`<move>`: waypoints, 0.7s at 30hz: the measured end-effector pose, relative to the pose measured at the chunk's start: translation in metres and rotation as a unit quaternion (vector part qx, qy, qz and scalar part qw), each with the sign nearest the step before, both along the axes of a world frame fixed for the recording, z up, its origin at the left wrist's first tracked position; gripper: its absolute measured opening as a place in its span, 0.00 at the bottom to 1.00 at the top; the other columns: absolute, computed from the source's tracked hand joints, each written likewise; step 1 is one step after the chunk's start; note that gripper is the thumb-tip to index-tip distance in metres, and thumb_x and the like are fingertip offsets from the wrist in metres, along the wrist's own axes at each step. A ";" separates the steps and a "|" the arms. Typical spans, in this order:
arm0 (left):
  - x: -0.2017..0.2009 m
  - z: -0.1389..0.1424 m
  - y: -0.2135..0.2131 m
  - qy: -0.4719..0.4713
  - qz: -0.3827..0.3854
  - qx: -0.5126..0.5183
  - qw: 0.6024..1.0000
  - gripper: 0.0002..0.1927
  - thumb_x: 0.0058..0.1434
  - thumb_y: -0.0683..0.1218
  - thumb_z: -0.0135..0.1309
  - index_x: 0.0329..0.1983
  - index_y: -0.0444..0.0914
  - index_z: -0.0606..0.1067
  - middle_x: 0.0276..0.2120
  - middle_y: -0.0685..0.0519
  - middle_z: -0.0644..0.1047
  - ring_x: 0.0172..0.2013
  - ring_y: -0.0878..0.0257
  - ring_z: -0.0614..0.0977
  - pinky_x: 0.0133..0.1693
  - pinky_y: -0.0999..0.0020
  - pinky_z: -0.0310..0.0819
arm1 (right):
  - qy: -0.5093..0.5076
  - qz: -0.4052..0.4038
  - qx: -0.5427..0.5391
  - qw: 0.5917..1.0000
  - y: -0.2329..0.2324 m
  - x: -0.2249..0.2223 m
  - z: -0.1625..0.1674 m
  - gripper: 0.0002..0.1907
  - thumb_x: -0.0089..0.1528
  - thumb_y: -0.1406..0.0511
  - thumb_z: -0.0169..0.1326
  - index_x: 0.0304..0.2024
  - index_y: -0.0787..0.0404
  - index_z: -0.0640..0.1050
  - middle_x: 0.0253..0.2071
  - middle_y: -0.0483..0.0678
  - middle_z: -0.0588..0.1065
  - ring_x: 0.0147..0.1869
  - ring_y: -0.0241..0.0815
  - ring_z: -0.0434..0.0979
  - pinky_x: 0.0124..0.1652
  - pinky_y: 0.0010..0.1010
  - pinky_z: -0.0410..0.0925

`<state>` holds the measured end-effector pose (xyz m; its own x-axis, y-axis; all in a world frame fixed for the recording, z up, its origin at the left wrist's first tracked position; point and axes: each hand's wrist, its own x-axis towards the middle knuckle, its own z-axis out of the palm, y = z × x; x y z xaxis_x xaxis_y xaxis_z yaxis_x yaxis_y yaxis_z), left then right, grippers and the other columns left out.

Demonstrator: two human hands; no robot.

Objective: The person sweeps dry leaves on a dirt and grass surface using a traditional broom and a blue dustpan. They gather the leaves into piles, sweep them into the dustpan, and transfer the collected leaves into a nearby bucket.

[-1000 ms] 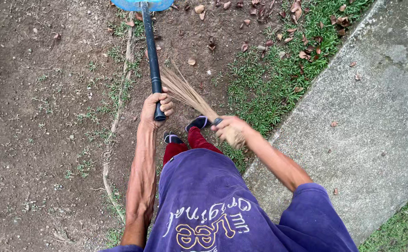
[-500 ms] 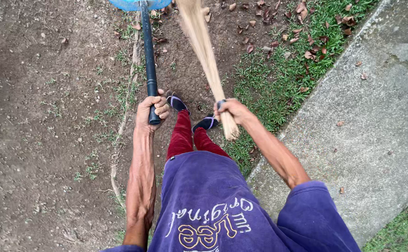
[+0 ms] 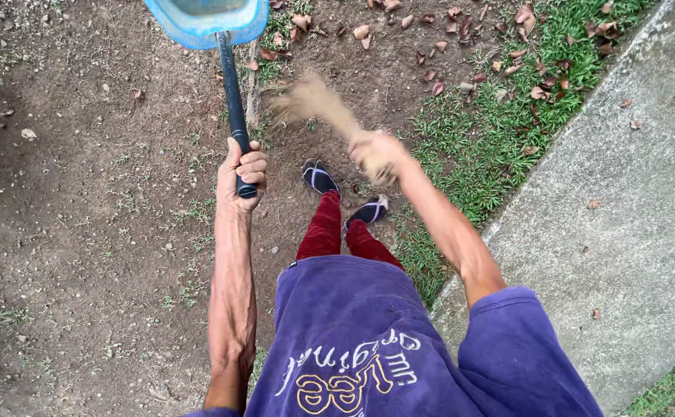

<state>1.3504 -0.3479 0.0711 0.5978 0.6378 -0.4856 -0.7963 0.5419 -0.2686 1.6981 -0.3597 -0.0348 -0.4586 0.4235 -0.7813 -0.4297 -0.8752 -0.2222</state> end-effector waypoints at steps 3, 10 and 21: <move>-0.011 -0.003 0.012 -0.017 0.021 -0.016 1.000 0.24 0.71 0.56 0.51 0.48 0.28 0.68 0.27 0.57 0.65 0.22 0.73 0.67 0.22 0.78 0.67 | -0.023 -0.156 -0.004 0.987 0.051 0.032 0.022 0.14 0.65 0.72 0.54 0.50 0.74 0.68 0.31 0.51 0.71 0.27 0.38 0.72 0.23 0.26 0.69; -0.037 -0.002 0.046 0.013 0.047 0.004 0.999 0.11 0.75 0.44 0.49 0.48 0.28 0.68 0.27 0.58 0.65 0.23 0.74 0.67 0.22 0.79 0.68 | -0.087 -0.041 0.002 0.995 -0.009 -0.090 0.084 0.21 0.62 0.73 0.53 0.55 0.57 0.63 0.29 0.48 0.70 0.21 0.38 0.71 0.17 0.26 0.70; -0.078 0.014 0.077 0.041 0.074 0.002 0.996 0.09 0.73 0.41 0.50 0.46 0.27 0.68 0.26 0.57 0.66 0.21 0.74 0.68 0.20 0.80 0.68 | -0.129 -0.098 0.034 0.986 0.146 -0.066 0.021 0.12 0.63 0.74 0.53 0.47 0.74 0.68 0.28 0.54 0.73 0.24 0.41 0.73 0.21 0.28 0.71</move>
<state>1.2724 -0.2712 0.0846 0.4555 0.7177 -0.5268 -0.8868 0.4180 -0.1973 1.6320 -0.2138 -0.0140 -0.1519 0.5392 -0.8284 -0.5099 -0.7607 -0.4016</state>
